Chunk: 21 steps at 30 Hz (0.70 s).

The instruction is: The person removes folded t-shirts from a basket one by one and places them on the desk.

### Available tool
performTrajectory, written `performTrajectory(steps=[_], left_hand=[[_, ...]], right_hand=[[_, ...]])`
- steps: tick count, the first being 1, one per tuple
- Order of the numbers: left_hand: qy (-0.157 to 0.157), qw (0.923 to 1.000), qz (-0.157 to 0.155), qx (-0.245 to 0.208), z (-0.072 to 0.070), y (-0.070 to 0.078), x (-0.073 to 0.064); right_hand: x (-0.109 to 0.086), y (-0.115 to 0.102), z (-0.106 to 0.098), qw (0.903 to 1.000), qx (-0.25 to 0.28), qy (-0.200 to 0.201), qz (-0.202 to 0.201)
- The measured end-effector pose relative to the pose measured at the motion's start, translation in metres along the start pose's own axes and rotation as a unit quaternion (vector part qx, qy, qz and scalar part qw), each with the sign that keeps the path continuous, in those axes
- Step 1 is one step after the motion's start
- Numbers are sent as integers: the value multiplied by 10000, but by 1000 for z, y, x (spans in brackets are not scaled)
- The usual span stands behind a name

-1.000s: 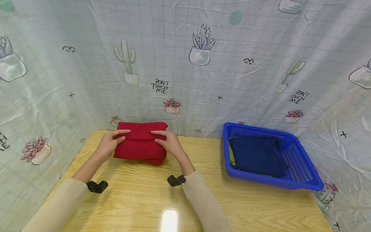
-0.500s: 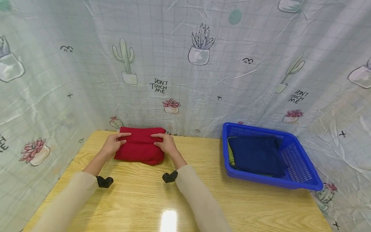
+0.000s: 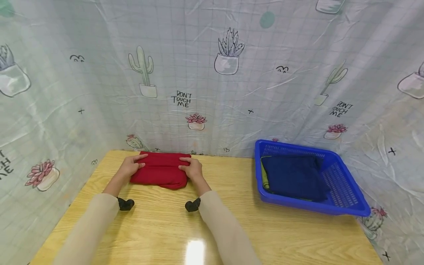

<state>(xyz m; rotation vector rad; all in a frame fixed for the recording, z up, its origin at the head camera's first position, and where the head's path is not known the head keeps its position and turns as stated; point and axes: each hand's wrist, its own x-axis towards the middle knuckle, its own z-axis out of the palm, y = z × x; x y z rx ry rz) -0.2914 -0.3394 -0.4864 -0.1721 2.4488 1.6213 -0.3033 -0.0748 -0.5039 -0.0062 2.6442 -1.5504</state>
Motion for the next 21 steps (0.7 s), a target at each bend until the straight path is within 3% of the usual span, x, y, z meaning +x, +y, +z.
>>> performTrajectory(steps=[5,10,13,15,17,19,21], left_hand=[[114,9999,44,72,8,-2,5],[124,9998,-123,-81,21,-6,7],[355,9993,-95,47,21,-3,6],[630,9969,11,462,18,0,4],[884,9899,115,1103,14,4,1],[1113,9752,377,1874,11,9,-2],[1300,9606,732,2344,10,15,-5]], right_hand=[[6,-3,-3,9990,-432,38,-129],[11,-1,-5,9934,-1134,-58,-169],[15,-1,-5,9888,-1425,-184,-414],[18,-4,-7,9849,-1546,-234,-742],[21,-8,-13,9793,-1660,-280,-1128],[24,-15,-25,9738,-1714,-397,-1442],[25,-22,-43,9686,-1717,-543,-1717]])
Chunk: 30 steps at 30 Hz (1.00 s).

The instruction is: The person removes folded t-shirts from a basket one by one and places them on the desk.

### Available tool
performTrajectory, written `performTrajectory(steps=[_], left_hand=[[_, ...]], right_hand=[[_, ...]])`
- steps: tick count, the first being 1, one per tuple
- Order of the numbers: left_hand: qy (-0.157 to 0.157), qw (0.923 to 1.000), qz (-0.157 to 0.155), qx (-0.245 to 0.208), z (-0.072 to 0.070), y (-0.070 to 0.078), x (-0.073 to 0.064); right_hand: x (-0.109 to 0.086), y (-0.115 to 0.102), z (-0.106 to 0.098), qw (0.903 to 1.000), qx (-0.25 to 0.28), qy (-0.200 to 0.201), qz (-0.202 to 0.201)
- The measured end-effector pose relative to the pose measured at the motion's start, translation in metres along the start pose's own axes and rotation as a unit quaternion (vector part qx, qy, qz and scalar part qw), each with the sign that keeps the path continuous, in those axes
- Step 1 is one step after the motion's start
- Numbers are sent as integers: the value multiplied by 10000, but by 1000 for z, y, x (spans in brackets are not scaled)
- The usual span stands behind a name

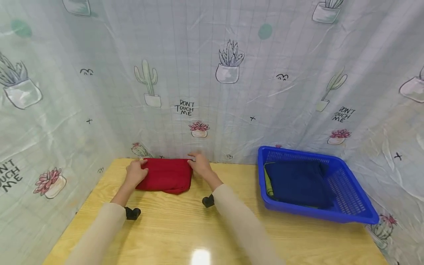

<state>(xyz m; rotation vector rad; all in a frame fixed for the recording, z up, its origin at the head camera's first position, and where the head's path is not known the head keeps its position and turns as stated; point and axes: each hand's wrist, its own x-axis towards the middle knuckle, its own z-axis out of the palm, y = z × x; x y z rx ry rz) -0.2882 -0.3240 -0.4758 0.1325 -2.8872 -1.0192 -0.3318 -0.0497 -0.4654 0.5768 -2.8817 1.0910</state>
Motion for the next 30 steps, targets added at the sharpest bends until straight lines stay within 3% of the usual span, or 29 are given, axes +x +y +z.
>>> performTrajectory(steps=[2,5,11,18,24,30], left_hand=[[210,9985,455,208,0,8,-3],[313,9946,981,107,0,24,-10],[55,9863,1649,-6,6,66,-24],[-277,9762,2143,-162,21,107,-32],[-331,9678,2463,-411,27,140,-40],[-446,9538,2911,-587,39,172,-47]], right_hand=[[-4,3,-19,9997,-52,-73,-206],[-16,7,-45,9990,-24,-255,-363],[-51,24,-89,9985,-128,-253,-477],[-92,41,-144,9970,-352,-333,-606],[-118,51,-187,9932,-890,17,-753],[-140,73,-225,9893,-1275,183,-683]])
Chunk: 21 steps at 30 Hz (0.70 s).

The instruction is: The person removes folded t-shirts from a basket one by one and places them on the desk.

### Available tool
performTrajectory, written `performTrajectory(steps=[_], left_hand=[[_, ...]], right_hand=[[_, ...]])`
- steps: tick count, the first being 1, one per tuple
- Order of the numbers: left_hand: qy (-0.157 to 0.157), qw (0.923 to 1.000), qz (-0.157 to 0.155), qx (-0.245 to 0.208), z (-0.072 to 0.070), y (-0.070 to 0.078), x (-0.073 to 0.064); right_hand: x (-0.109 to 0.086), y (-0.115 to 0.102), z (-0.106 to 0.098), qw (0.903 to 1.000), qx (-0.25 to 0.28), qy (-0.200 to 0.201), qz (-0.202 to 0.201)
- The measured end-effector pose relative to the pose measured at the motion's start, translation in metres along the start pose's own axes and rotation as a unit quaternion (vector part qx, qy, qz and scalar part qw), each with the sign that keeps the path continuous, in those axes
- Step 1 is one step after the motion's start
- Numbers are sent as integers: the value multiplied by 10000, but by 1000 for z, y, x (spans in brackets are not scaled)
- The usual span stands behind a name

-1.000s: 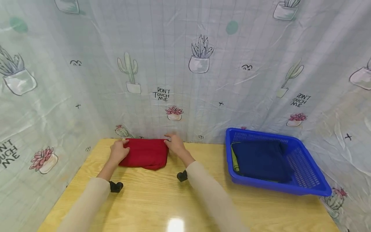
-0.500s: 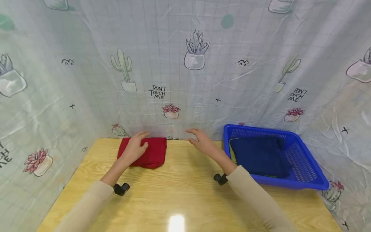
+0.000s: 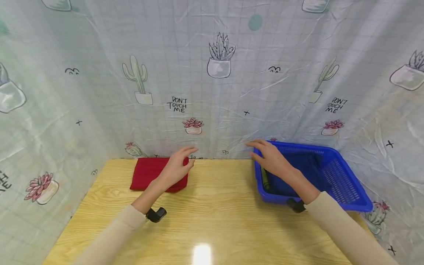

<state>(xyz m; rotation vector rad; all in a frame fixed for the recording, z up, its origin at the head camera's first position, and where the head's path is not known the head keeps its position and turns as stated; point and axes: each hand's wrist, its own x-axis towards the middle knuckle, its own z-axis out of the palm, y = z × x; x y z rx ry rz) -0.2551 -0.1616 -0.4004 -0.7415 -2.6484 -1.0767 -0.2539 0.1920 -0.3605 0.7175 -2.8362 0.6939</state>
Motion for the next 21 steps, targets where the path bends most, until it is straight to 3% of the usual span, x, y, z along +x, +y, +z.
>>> performTrajectory(steps=[10,21], left_hand=[[-136,9990,216,-359,20,34,13],[-388,9934,705,-821,47,76,38]], right_hand=[[-32,27,-34,9995,-149,-132,256],[-59,50,-65,9967,-530,-282,547]])
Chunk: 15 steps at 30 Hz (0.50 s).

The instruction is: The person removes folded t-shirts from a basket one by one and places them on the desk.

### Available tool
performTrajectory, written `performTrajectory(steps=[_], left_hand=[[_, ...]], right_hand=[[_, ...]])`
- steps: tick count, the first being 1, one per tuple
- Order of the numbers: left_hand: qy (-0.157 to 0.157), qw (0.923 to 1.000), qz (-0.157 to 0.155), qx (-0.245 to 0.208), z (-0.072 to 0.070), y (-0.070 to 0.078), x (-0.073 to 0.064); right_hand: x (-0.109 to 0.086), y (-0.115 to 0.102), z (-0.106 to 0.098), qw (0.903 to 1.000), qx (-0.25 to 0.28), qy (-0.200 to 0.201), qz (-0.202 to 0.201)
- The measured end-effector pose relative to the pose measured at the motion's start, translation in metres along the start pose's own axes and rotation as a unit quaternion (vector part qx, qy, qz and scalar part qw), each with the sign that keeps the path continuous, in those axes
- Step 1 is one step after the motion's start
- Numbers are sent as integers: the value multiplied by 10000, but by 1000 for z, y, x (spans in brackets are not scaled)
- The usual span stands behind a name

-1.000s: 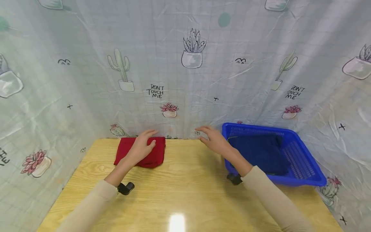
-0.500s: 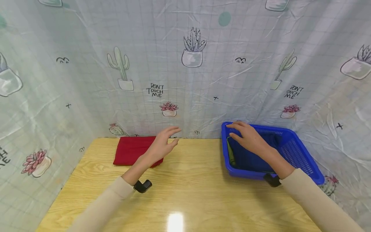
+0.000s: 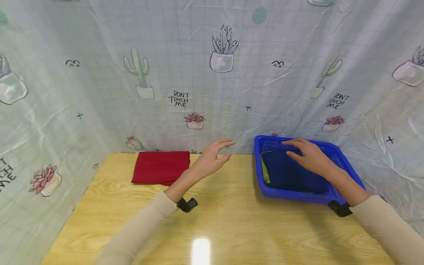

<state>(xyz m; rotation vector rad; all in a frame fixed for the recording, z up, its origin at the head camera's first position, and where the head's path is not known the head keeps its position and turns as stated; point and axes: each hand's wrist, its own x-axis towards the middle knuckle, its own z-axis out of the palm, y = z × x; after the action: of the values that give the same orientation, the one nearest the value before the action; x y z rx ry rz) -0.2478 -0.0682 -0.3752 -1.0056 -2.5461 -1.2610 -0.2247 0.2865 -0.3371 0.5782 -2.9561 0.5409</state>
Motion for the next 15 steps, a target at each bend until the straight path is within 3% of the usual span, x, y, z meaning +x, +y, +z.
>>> performTrajectory(steps=[6,10,15], left_hand=[[-250,9993,-94,-279,21,23,23],[-357,9955,-255,-840,39,35,42],[-45,9889,-593,-1358,64,45,64]], right_hand=[[1,27,-16,9989,-334,-276,189],[6,42,-22,9981,-411,-408,201],[10,57,-26,9956,-227,-844,323]])
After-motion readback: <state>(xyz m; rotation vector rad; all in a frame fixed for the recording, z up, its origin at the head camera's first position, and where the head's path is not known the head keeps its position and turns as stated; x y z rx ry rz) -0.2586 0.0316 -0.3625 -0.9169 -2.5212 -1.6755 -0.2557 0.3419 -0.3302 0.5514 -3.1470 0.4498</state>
